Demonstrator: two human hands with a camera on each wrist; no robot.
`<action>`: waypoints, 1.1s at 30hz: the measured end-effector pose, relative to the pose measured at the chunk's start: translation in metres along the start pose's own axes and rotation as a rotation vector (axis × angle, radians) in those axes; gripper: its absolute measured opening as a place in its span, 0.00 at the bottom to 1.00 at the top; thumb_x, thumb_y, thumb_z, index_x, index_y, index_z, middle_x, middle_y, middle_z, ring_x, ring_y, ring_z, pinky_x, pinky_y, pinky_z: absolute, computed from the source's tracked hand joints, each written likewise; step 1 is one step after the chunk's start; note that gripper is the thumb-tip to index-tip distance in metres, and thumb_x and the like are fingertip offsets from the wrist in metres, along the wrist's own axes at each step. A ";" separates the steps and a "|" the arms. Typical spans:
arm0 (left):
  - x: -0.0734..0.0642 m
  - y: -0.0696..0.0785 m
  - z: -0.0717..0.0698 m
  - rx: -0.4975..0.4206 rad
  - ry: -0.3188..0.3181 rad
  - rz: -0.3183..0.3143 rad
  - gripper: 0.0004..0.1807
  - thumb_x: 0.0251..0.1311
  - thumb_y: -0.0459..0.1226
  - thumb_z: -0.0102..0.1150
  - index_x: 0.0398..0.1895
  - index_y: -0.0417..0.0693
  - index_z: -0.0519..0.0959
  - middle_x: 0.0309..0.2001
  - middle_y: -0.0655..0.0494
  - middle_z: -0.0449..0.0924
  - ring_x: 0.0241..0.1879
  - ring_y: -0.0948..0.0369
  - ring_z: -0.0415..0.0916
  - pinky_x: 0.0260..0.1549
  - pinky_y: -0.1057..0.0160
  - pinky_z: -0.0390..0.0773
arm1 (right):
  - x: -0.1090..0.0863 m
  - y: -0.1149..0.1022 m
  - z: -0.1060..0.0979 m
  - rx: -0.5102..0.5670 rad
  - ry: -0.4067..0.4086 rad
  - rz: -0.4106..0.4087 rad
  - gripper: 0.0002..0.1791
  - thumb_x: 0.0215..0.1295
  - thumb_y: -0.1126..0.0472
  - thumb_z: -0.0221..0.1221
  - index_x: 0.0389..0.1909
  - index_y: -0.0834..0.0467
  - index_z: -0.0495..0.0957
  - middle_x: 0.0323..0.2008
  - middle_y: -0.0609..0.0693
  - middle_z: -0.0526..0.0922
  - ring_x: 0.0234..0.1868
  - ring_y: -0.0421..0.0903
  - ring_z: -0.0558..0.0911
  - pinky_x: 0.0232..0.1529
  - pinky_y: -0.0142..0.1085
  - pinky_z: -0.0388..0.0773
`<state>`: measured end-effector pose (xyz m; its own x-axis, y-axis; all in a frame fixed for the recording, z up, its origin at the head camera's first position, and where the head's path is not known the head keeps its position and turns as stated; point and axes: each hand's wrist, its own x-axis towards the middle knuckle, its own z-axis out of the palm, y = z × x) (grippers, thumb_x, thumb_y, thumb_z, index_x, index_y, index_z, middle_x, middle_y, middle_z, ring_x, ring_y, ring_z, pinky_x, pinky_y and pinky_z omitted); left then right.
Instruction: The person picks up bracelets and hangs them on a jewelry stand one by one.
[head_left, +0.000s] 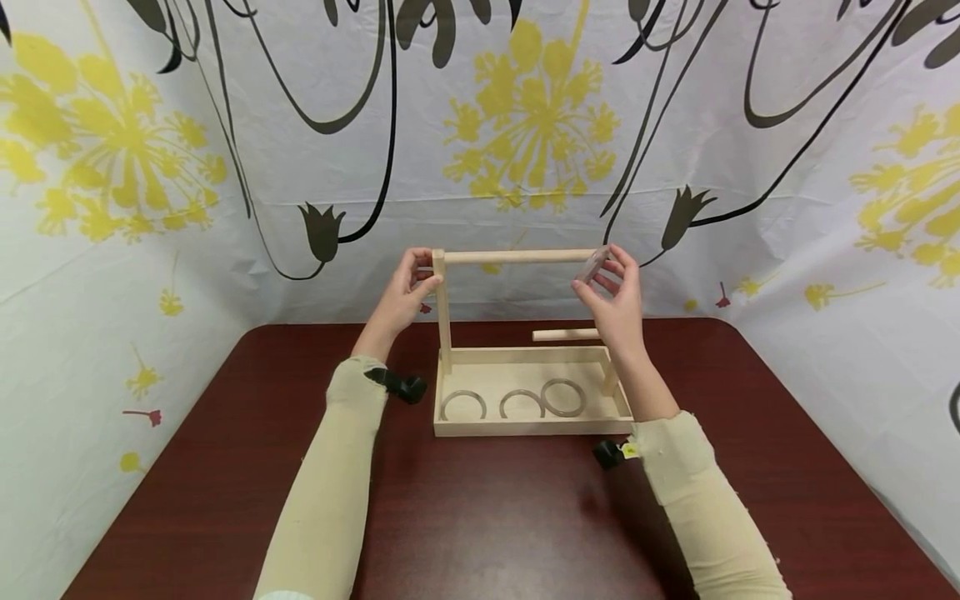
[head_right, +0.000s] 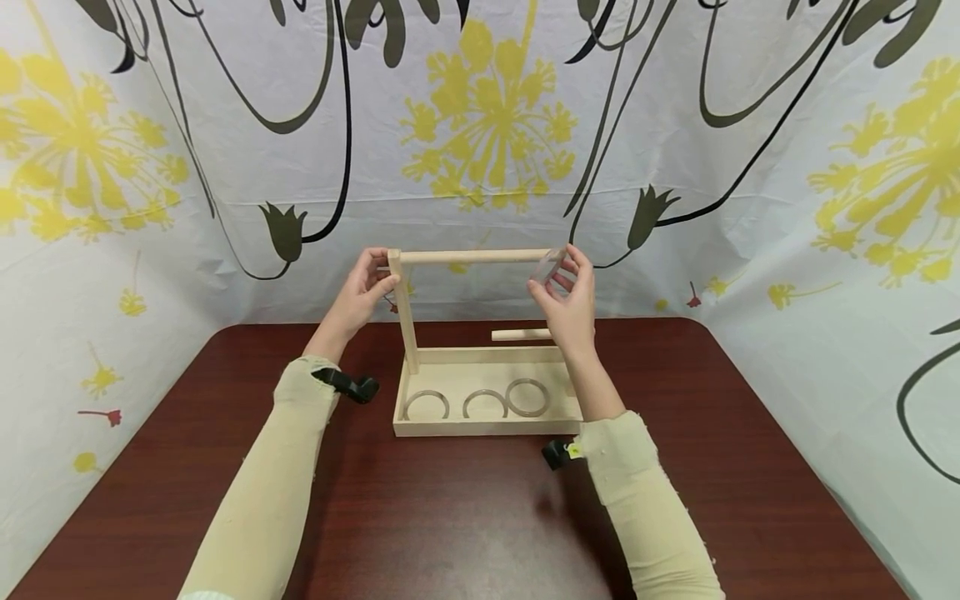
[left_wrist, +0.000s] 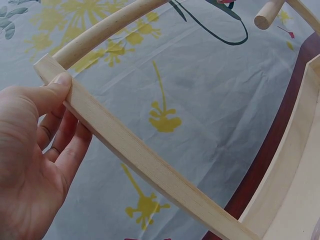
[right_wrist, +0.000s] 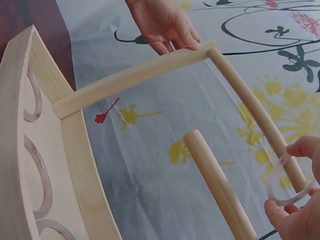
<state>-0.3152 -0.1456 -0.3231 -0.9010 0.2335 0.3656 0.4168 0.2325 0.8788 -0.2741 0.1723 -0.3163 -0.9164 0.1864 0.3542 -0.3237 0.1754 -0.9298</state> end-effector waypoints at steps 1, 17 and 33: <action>0.000 0.000 0.000 0.001 -0.001 -0.001 0.22 0.75 0.35 0.49 0.67 0.42 0.60 0.62 0.38 0.69 0.59 0.45 0.71 0.29 0.60 0.76 | 0.000 0.000 0.000 -0.004 -0.001 0.004 0.44 0.65 0.63 0.63 0.77 0.50 0.52 0.70 0.57 0.63 0.69 0.53 0.70 0.68 0.44 0.72; -0.001 -0.002 0.001 -0.002 -0.001 0.015 0.21 0.75 0.35 0.50 0.67 0.43 0.61 0.62 0.39 0.70 0.59 0.46 0.71 0.27 0.63 0.74 | 0.006 0.000 0.003 -0.039 0.018 0.071 0.42 0.64 0.59 0.65 0.76 0.54 0.57 0.69 0.57 0.67 0.67 0.53 0.73 0.58 0.33 0.75; -0.001 -0.002 0.001 -0.030 -0.003 0.028 0.21 0.74 0.34 0.49 0.66 0.40 0.60 0.62 0.37 0.69 0.60 0.44 0.70 0.25 0.65 0.74 | 0.006 0.000 0.012 0.021 -0.037 0.125 0.36 0.65 0.56 0.65 0.72 0.55 0.65 0.70 0.55 0.68 0.70 0.52 0.72 0.70 0.44 0.69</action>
<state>-0.3153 -0.1455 -0.3252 -0.8887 0.2425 0.3891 0.4379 0.1972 0.8771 -0.2821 0.1619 -0.3158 -0.9578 0.1695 0.2322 -0.2113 0.1323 -0.9684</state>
